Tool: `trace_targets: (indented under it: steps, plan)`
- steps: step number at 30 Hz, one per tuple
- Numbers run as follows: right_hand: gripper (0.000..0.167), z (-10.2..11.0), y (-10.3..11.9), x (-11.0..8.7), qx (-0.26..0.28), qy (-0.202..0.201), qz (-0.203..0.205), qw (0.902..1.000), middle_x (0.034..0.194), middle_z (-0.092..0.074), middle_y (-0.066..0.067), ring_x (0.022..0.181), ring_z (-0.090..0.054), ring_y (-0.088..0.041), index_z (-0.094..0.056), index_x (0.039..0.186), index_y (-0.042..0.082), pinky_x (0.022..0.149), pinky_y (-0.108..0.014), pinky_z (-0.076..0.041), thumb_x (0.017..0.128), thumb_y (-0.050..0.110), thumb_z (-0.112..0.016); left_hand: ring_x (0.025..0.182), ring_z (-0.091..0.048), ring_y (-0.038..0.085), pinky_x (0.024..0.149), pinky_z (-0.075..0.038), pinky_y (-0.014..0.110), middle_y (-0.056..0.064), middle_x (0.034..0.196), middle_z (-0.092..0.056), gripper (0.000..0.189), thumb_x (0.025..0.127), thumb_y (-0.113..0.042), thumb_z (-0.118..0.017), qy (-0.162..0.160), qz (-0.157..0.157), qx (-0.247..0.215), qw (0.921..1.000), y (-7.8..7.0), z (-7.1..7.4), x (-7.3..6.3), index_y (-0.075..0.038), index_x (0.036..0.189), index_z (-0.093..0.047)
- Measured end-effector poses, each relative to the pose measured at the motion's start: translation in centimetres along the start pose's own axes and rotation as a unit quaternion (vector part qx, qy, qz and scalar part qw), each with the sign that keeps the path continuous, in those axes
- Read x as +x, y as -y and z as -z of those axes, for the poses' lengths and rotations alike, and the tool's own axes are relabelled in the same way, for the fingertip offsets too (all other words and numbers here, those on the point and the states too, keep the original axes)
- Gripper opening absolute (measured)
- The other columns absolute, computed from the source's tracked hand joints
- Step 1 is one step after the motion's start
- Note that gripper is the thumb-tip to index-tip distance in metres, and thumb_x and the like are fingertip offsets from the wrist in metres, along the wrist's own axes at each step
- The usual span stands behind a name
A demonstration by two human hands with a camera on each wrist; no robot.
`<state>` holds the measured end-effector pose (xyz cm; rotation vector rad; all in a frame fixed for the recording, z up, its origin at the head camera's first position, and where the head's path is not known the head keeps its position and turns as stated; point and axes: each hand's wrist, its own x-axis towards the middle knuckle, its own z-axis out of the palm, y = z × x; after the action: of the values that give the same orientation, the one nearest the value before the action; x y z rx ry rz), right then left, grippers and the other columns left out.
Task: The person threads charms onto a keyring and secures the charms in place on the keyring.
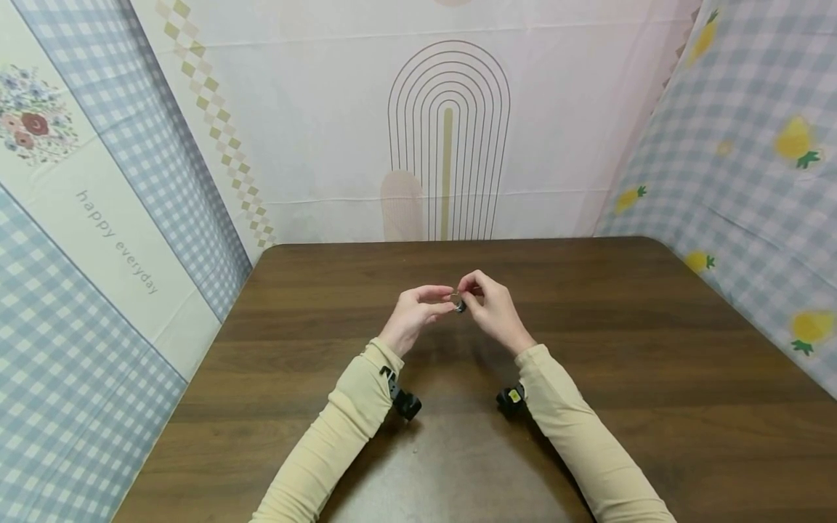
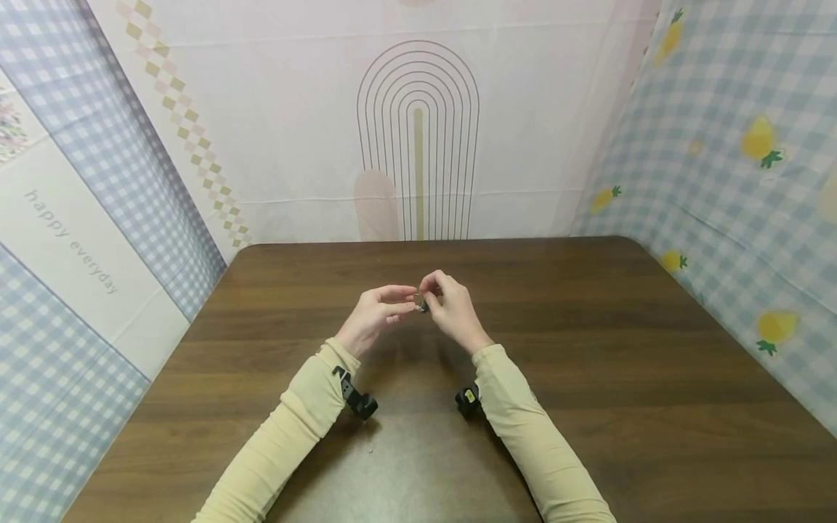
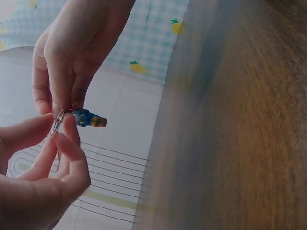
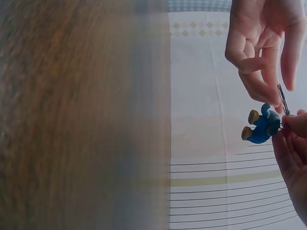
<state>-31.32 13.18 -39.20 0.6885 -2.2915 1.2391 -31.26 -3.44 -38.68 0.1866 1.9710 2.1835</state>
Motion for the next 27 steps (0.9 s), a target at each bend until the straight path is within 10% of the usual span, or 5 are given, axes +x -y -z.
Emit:
trace_targets:
  steps: [11, 21, 27]
  plan:
    - [0.008, -0.02, 0.02, 0.07, 0.005, 0.003, 0.007, 1.0, 0.091, -0.066, -0.016, 0.09, -0.065, -0.026, -0.059, 0.093, -0.002, 0.084, -0.043, -0.056, 0.088, -0.008, -0.061, 0.076, -0.067, 0.005, 0.099, -0.048, 0.047, 0.008, 0.095, -0.074, 0.026, 0.088, 0.002, -0.065, 0.003, 0.004, 0.009, 0.9999, 0.01, 0.1, 0.09, 0.006, 0.114, -0.068]
    - [0.008, -0.08, -0.07, -0.1, 0.007, 0.005, -0.002, 1.0, 0.092, -0.066, -0.016, 0.09, -0.066, -0.027, -0.059, 0.094, -0.001, 0.083, -0.041, -0.057, 0.089, -0.008, -0.06, 0.082, -0.062, 0.008, 0.078, -0.049, 0.029, -0.002, 0.09, -0.065, 0.031, 0.088, -0.005, -0.067, 0.002, 0.006, 0.005, 1.0, -0.3, -0.31, -0.18, 0.001, 0.119, -0.064]
    - [0.009, -0.12, 0.02, -0.01, 0.004, 0.006, 0.007, 1.0, 0.091, -0.066, -0.015, 0.087, -0.065, -0.024, -0.059, 0.094, -0.001, 0.082, -0.04, -0.057, 0.089, -0.007, -0.061, 0.074, -0.066, 0.005, 0.074, -0.052, 0.026, 0.014, 0.098, -0.07, 0.029, 0.089, 0.002, -0.064, -0.048, -0.017, -0.045, 0.9977, 0.0, -0.27, -0.06, 0.007, 0.117, -0.064]
